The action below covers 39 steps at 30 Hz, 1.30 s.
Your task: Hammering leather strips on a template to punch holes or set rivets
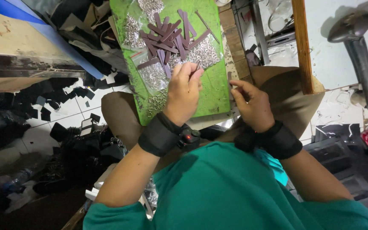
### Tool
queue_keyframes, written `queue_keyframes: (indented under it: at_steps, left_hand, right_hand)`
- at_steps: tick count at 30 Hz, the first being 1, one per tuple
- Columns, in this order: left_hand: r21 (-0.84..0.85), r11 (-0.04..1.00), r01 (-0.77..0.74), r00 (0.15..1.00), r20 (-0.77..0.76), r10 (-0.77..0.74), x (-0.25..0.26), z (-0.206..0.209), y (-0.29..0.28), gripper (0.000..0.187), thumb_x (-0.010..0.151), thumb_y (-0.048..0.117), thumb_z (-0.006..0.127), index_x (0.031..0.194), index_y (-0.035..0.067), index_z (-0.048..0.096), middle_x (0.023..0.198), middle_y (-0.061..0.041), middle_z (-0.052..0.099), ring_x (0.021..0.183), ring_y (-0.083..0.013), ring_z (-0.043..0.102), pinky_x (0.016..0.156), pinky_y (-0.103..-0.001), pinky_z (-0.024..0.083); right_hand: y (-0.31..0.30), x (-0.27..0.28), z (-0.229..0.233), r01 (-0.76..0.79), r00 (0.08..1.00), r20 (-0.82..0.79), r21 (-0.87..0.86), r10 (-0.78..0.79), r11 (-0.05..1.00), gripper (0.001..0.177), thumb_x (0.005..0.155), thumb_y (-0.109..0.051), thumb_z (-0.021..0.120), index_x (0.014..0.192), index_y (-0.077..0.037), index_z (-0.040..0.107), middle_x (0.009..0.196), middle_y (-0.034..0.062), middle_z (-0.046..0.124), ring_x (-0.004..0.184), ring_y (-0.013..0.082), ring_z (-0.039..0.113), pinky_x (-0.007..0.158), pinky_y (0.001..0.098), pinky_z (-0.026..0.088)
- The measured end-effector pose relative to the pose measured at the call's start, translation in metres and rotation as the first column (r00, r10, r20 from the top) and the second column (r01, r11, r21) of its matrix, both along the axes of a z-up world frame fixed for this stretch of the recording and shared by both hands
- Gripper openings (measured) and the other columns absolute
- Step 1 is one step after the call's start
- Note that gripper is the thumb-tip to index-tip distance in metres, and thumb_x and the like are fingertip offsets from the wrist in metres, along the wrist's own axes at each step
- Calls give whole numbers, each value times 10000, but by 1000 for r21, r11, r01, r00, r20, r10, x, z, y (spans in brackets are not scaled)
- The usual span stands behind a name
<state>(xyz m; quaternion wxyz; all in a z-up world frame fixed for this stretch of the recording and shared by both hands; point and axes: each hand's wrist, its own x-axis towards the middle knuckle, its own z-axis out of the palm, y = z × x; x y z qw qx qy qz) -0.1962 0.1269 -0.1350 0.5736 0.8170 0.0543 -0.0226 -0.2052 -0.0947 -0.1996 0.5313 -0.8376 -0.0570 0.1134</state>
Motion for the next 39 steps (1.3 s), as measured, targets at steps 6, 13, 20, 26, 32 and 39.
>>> queue_keyframes:
  at_steps: [6,13,20,26,32,39]
  left_hand:
    - [40,997,-70,991,116,65,2,14,-6,84,1017,125,672,1001,104,751,823,-87,699,759,-174,667,727,-306,530]
    - [-19,997,-70,991,111,72,4,3,-15,59,980,74,708,1004,65,761,880,-170,772,802,-254,765,735,-327,615]
    - [-9,998,-66,973,222,66,9,-17,-24,58,935,82,747,988,98,766,940,-126,790,933,-316,774,777,-372,633]
    - [12,999,-53,966,253,49,10,-24,-26,82,920,52,736,972,112,758,924,-102,789,938,-339,758,769,-396,627]
    - [30,999,-45,968,248,36,11,-24,-27,73,933,68,720,965,127,748,894,-99,785,917,-339,755,744,-391,628]
    - [64,998,-26,965,263,8,12,-31,-29,56,943,97,717,930,151,725,845,-79,774,876,-348,746,730,-396,618]
  right_hand:
    - [18,2,13,-87,991,103,-25,89,996,253,1019,-64,667,1261,-46,743,934,206,737,867,408,724,630,420,562]
    - [21,4,18,-104,989,107,-23,106,994,245,1020,-42,651,1248,-25,738,955,243,726,910,482,695,637,451,552]
    - [18,6,16,-140,982,121,-63,147,988,269,1022,-37,634,1273,-19,728,985,248,722,924,496,686,673,491,544]
    - [17,6,16,-154,979,126,-62,161,986,282,1016,-24,631,1283,-16,722,987,254,721,934,515,674,687,502,543]
    - [16,6,15,-166,975,137,-75,175,983,297,1015,-22,631,1302,-20,711,994,275,708,944,531,660,685,528,531]
    - [17,4,13,-144,977,149,-68,153,987,284,1012,-22,644,1285,-22,721,999,258,717,942,516,668,692,503,545]
